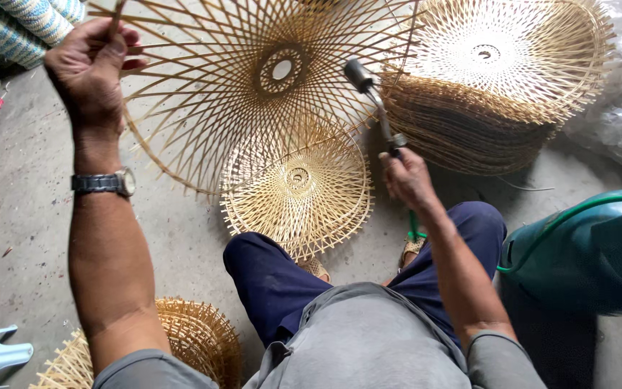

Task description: The person sits on the floor and uses a handheld torch to heat the rim of a woven bamboo basket. They rotate the basket with one hand while moving the flame around the edge with the other, then place the basket down and pick up another to repeat the process.

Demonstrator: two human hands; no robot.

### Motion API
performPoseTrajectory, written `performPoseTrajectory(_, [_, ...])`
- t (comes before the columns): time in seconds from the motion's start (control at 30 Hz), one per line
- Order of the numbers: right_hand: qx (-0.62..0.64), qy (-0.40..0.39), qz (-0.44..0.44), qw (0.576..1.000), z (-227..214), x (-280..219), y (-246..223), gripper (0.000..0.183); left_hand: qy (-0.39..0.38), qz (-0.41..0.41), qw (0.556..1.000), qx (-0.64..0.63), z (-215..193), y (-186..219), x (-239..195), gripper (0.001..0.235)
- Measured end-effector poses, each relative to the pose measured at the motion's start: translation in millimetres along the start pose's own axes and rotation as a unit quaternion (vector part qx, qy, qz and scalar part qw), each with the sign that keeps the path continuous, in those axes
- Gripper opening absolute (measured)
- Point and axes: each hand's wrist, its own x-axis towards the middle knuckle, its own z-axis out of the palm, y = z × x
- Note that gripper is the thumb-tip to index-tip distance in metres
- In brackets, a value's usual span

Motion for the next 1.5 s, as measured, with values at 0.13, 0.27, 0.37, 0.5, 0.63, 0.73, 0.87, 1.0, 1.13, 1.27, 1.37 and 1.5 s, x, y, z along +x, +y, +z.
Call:
performPoseTrajectory(0.13, [-0.032, -0.072, -0.008, 0.997, 33, -6, 5, 0.015, -0.005, 0.009, 1.0, -0.005, 12, -14, 1, 0.016])
performPoseTrajectory(0.27, [-0.052, -0.045, -0.031, 0.997, 53, -4, 5, 0.018, -0.006, 0.017, 1.0, -0.001, 17, -14, 0, 0.014])
performPoseTrajectory(0.37, [-0.078, -0.049, -0.073, 0.993, 54, -7, 11, 0.015, -0.006, 0.013, 1.0, -0.004, 18, -13, -2, 0.014])
performPoseTrajectory(0.5, [-0.192, -0.051, -0.07, 0.978, 44, -13, 19, 0.015, 0.002, 0.002, 1.0, -0.014, 15, -10, -1, 0.014])
performPoseTrajectory(0.63, [-0.101, 0.006, -0.01, 0.995, 34, -15, 20, 0.02, 0.004, -0.004, 1.0, -0.01, 14, -11, -4, 0.014])
performPoseTrajectory(0.73, [-0.09, -0.027, -0.002, 0.996, 22, -24, 20, 0.019, 0.0, -0.018, 1.0, -0.007, 16, -13, -6, 0.013])
performPoseTrajectory(0.87, [-0.005, 0.029, 0.142, 0.989, 0, -24, 9, 0.015, 0.003, -0.001, 1.0, 0.014, 12, -12, -12, 0.013])
performPoseTrajectory(1.0, [-0.03, 0.111, -0.016, 0.993, -24, -2, -18, 0.024, 0.013, -0.012, 1.0, 0.004, 6, -13, -20, 0.014])
performPoseTrajectory(1.13, [-0.039, 0.054, -0.105, 0.992, -25, 11, -45, 0.024, 0.019, -0.009, 1.0, 0.001, 11, -16, -19, 0.013])
performPoseTrajectory(1.27, [-0.041, -0.009, -0.071, 0.997, -10, -6, -46, 0.02, 0.035, -0.012, 0.999, 0.01, 16, -18, -20, 0.014])
performPoseTrajectory(1.37, [-0.009, 0.037, -0.056, 0.998, -7, 0, -41, 0.022, 0.044, -0.018, 0.999, 0.014, 10, -16, -24, 0.015])
performPoseTrajectory(1.5, [-0.011, 0.097, -0.076, 0.992, -29, 19, -50, 0.023, 0.037, -0.017, 0.999, 0.002, 0, -11, -28, 0.015])
